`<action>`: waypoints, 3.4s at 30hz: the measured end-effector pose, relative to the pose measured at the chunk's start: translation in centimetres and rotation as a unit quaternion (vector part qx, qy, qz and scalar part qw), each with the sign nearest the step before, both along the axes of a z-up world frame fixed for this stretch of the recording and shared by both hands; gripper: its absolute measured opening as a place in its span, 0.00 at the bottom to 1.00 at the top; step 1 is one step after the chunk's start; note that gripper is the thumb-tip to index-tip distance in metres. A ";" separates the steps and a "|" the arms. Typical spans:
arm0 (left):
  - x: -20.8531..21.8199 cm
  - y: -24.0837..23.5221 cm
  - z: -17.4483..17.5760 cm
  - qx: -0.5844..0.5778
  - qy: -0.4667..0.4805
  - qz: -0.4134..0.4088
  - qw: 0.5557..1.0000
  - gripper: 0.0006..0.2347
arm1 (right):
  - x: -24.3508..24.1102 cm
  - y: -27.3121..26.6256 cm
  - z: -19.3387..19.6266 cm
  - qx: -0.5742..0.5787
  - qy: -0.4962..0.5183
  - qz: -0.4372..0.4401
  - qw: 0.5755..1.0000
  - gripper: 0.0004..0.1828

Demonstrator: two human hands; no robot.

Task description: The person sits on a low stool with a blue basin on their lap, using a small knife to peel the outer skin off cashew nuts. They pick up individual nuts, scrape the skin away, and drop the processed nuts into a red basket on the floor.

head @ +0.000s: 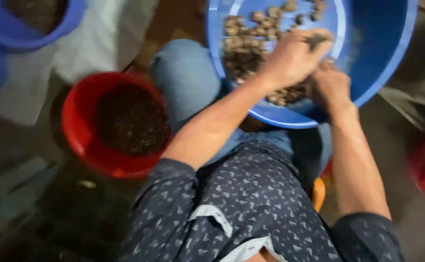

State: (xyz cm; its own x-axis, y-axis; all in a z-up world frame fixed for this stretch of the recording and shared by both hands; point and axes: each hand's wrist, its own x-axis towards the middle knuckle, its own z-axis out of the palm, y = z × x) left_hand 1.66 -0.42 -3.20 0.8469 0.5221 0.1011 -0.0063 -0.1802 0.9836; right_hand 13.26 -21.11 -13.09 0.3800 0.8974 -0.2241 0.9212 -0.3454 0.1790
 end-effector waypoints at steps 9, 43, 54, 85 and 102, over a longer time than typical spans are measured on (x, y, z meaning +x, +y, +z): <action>2.3 -1.5 -3.2 -0.041 0.063 -0.052 0.996 0.16 | -4.7 5.6 12.6 0.391 0.634 -0.463 0.481 0.09; -0.8 -0.6 2.0 -0.155 0.044 -0.129 0.978 0.15 | -5.8 2.3 8.7 0.540 0.594 -0.447 0.396 0.13; -1.6 0.1 2.9 -0.106 0.002 -0.176 0.979 0.10 | -7.4 3.4 10.6 0.548 0.597 -0.418 0.411 0.15; -1.6 1.5 2.2 -0.124 0.160 -0.174 0.964 0.12 | -8.5 3.8 8.8 0.549 0.472 -0.329 0.606 0.20; -1.7 1.2 2.5 -0.078 0.077 -0.183 0.977 0.10 | -8.0 3.9 7.3 0.571 0.477 -0.345 0.573 0.15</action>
State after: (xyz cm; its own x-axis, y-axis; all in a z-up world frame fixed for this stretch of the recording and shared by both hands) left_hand -0.09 0.75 -0.70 0.9785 0.1808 -0.0991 0.1084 -0.0424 0.9932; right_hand 5.21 -17.23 -5.78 0.9257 0.3759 -0.0417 -0.0139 -0.0762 -0.9970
